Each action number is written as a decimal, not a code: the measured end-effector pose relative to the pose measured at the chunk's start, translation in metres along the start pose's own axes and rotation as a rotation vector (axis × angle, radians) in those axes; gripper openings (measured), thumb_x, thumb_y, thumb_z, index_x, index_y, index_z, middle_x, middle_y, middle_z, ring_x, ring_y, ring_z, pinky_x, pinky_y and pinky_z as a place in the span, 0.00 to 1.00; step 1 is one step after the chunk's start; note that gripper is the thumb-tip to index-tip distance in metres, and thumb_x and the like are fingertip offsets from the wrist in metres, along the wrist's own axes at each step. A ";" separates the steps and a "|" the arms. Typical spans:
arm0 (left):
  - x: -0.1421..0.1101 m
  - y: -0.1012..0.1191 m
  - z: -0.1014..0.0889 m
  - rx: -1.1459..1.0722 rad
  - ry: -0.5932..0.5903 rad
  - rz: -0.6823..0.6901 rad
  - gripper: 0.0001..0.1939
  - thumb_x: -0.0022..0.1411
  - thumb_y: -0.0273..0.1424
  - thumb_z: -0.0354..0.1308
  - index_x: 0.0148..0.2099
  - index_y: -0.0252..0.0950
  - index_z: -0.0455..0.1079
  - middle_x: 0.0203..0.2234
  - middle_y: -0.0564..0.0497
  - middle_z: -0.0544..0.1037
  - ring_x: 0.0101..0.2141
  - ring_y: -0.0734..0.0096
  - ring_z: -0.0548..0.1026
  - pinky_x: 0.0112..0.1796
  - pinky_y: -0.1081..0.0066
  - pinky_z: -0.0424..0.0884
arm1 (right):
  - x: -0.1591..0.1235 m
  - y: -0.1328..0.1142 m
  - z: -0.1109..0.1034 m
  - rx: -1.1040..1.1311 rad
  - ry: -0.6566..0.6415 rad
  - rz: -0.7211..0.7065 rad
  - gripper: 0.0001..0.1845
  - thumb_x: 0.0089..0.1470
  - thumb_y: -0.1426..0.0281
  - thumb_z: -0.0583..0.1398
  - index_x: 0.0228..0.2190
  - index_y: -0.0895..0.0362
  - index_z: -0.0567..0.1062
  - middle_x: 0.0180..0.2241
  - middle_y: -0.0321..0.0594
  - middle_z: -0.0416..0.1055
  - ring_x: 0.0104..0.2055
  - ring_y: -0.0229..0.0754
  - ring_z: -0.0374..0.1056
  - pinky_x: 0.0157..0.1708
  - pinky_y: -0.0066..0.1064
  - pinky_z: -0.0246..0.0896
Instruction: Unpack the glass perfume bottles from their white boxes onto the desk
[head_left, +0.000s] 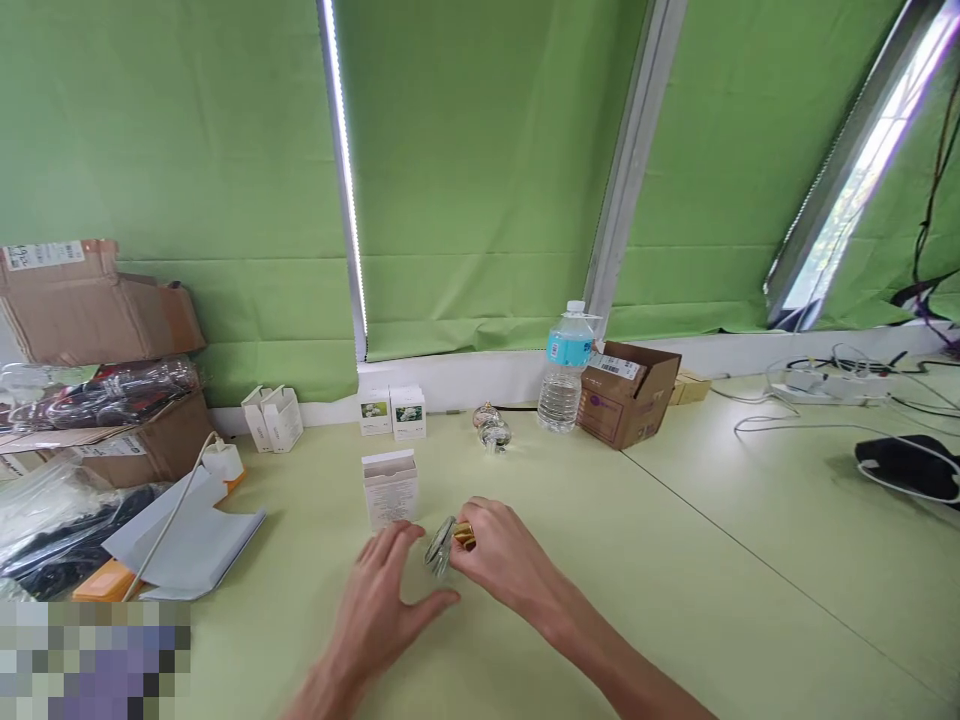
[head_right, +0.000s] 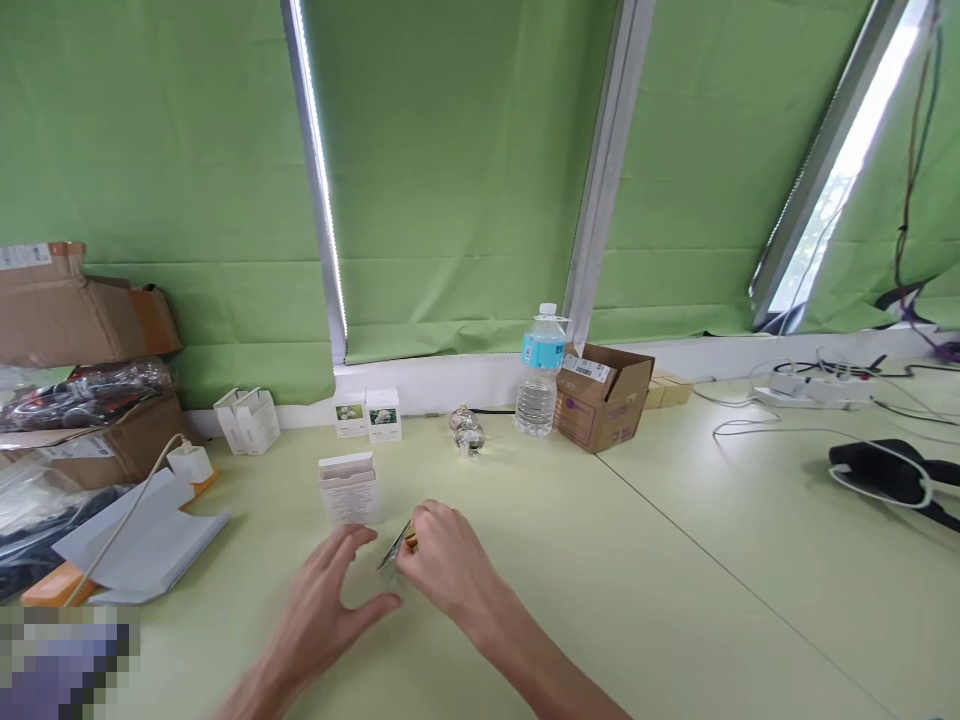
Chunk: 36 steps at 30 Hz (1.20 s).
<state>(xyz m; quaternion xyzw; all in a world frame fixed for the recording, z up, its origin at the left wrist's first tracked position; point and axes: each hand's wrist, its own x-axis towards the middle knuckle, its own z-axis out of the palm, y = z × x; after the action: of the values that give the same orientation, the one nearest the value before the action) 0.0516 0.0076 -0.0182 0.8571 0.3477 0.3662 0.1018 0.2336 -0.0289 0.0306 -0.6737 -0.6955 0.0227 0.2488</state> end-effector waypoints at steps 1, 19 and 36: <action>0.000 0.005 0.003 0.019 -0.028 0.026 0.29 0.51 0.45 0.64 0.52 0.43 0.63 0.47 0.48 0.74 0.45 0.58 0.74 0.43 0.62 0.71 | -0.001 -0.002 0.001 0.001 -0.002 -0.005 0.06 0.47 0.74 0.55 0.21 0.57 0.66 0.25 0.36 0.68 0.25 0.35 0.60 0.25 0.27 0.44; 0.004 -0.005 0.005 -0.040 -0.025 -0.102 0.14 0.64 0.35 0.52 0.52 0.46 0.66 0.45 0.53 0.77 0.44 0.66 0.75 0.43 0.67 0.71 | -0.002 -0.017 -0.010 0.255 0.087 -0.081 0.13 0.57 0.67 0.55 0.46 0.52 0.68 0.38 0.35 0.73 0.35 0.39 0.70 0.34 0.29 0.59; 0.004 -0.025 0.003 -0.252 -0.073 -0.267 0.16 0.64 0.39 0.51 0.52 0.44 0.66 0.44 0.51 0.77 0.38 0.66 0.75 0.40 0.64 0.73 | 0.007 0.017 0.023 -0.023 -0.174 0.058 0.11 0.51 0.74 0.59 0.39 0.54 0.71 0.34 0.37 0.74 0.35 0.41 0.69 0.29 0.28 0.49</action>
<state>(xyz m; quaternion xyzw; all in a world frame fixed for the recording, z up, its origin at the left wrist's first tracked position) 0.0429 0.0285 -0.0292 0.7966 0.4057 0.3588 0.2686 0.2415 -0.0138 0.0066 -0.6918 -0.6949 0.0801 0.1790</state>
